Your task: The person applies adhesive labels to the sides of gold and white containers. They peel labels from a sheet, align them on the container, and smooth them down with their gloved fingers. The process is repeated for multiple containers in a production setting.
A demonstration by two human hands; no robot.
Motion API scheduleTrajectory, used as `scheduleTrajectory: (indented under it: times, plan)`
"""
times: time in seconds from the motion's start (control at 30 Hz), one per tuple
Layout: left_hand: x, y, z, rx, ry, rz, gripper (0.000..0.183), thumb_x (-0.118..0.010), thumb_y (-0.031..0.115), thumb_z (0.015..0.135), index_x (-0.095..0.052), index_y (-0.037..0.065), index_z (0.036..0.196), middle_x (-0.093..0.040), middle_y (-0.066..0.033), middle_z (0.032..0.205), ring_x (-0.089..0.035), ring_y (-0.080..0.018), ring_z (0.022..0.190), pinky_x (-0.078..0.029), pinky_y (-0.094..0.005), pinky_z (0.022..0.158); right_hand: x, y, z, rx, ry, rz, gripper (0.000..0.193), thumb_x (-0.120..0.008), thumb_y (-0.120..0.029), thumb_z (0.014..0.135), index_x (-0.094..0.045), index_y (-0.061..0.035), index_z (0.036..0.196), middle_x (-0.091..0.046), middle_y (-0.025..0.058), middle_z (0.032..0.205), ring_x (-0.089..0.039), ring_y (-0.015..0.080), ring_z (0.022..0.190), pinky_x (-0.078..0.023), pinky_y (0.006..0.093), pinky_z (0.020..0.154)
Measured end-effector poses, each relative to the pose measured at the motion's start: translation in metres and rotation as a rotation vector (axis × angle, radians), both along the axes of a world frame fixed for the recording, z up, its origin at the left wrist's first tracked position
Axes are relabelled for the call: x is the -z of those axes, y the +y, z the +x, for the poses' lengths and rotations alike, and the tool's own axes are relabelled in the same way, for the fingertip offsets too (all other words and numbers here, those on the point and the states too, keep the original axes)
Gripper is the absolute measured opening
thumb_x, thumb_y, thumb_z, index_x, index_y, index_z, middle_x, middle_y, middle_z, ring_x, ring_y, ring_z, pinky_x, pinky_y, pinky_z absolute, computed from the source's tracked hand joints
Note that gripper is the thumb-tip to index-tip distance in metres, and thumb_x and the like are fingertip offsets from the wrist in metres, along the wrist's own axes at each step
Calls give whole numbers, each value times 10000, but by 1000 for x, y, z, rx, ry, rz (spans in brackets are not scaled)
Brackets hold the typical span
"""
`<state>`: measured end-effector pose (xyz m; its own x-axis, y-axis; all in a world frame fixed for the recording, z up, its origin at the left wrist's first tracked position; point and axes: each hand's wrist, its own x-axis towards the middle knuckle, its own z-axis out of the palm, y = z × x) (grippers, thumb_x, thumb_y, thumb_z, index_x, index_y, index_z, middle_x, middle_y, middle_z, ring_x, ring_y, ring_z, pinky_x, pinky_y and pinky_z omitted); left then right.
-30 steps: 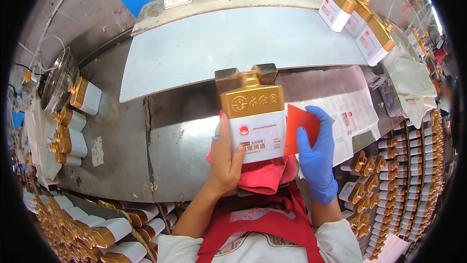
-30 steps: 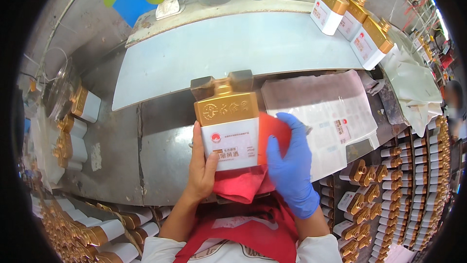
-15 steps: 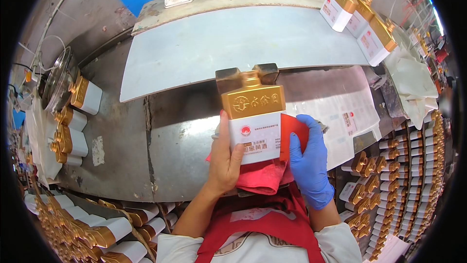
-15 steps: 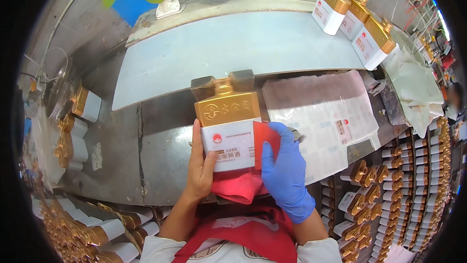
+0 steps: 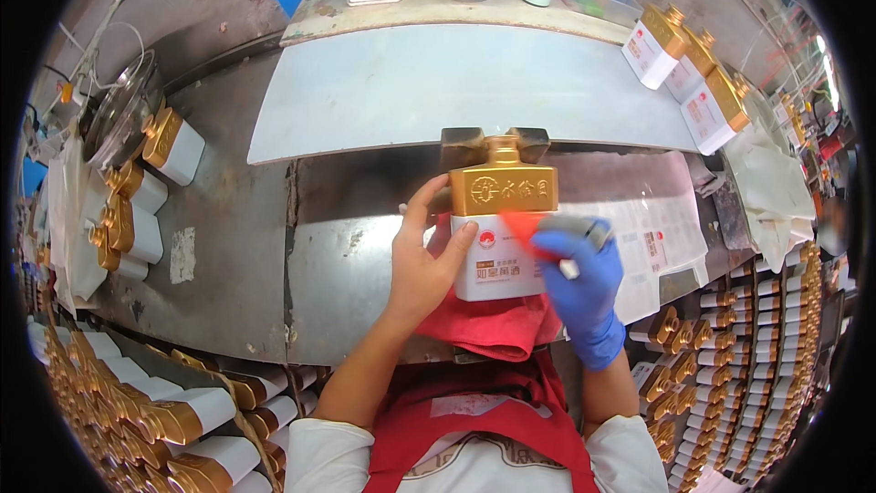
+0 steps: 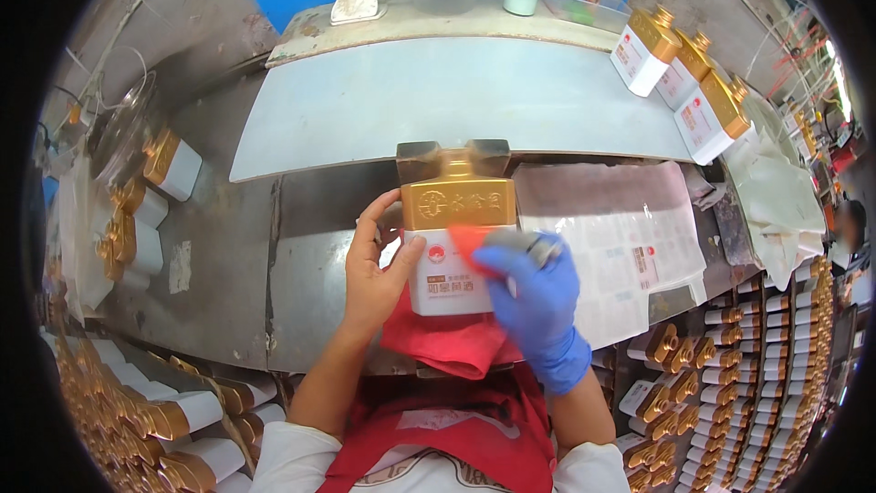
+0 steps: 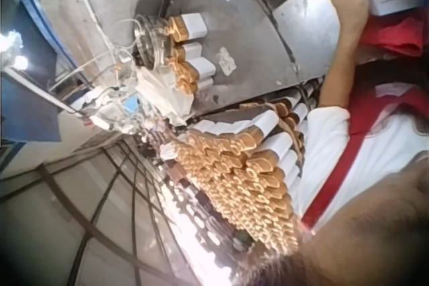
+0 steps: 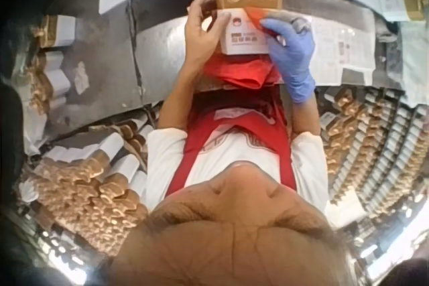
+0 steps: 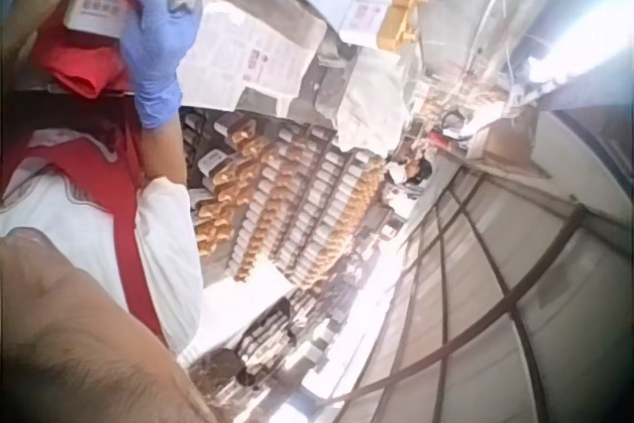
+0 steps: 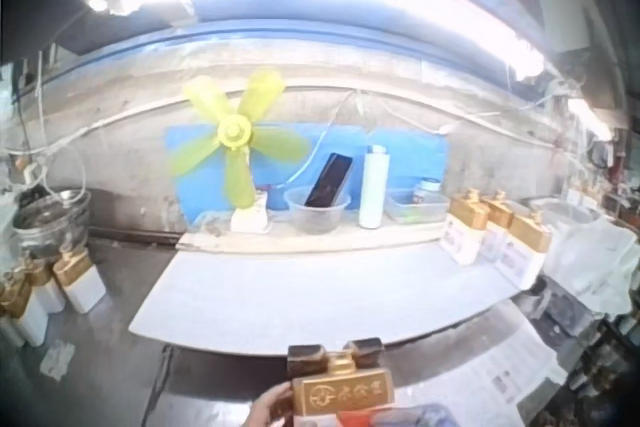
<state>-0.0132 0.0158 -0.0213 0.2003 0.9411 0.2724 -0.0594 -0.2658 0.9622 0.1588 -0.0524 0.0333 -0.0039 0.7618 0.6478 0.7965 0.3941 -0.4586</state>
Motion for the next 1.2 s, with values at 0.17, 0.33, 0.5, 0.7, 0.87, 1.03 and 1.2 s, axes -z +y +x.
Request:
scheduleTrajectory:
  times: [0.17, 0.33, 0.5, 0.7, 0.87, 1.03, 1.2]
  plan:
    - [7, 3, -2, 48, -79, -60, 520, -631, 32, 834, -426, 27, 1312, -496, -71, 1239, -528, -125, 1034, -447, -284, 886, 16, -51, -19, -175, -282, -288, 225, -705, -59, 695, -685, -176, 886, -657, 38, 825, -605, 196, 679, -502, 315, 598]
    - [3, 1, -5, 69, -214, -169, 459, -581, 18, 868, -437, 21, 1303, -519, -89, 1213, -533, -119, 1045, -450, -264, 870, -12, -8, -15, -135, -205, 4, 300, -709, -32, 635, -680, -177, 896, -663, 31, 885, -577, 216, 683, -472, 336, 638]
    - [16, 0, -16, 23, -341, -307, 366, -473, 30, 924, -457, 16, 1289, -572, -78, 1137, -571, -112, 971, -439, -238, 838, 20, -10, -18, -265, -301, -19, 299, -715, -105, 669, -698, -236, 937, -643, 21, 869, -575, 229, 700, -465, 340, 606]
    - [16, -23, -22, -25, -212, -311, 359, -441, 27, 929, -461, 14, 1287, -552, -88, 1183, -564, -140, 1016, -441, -276, 879, 6, -28, -12, -235, -43, -191, 260, -729, -136, 678, -675, -176, 929, -613, 27, 819, -585, 222, 673, -477, 332, 568]
    - [8, -25, -10, -29, -232, -190, 356, -437, 24, 935, -453, 5, 1291, -546, -96, 1183, -532, -154, 1068, -434, -308, 929, 6, 30, -7, -104, -122, -19, 143, -655, -174, 764, -658, -142, 904, -625, 60, 825, -570, 242, 692, -462, 322, 652]
    - [16, -22, -19, -132, -148, -151, 334, -452, 19, 929, -470, -9, 1261, -555, -111, 1174, -555, -170, 1040, -438, -325, 932, 27, -49, -9, -488, -285, -187, 271, -590, -126, 770, -573, -90, 1037, -551, 44, 903, -578, 201, 838, -475, 345, 731]
    - [20, -25, -15, -140, -123, -100, 301, -460, 39, 937, -478, -38, 1228, -556, -132, 1168, -567, -181, 1021, -457, -329, 911, 18, -93, 48, -7, 697, -459, 278, -622, -84, 796, -554, -32, 1060, -604, 64, 965, -577, 182, 922, -461, 314, 799]
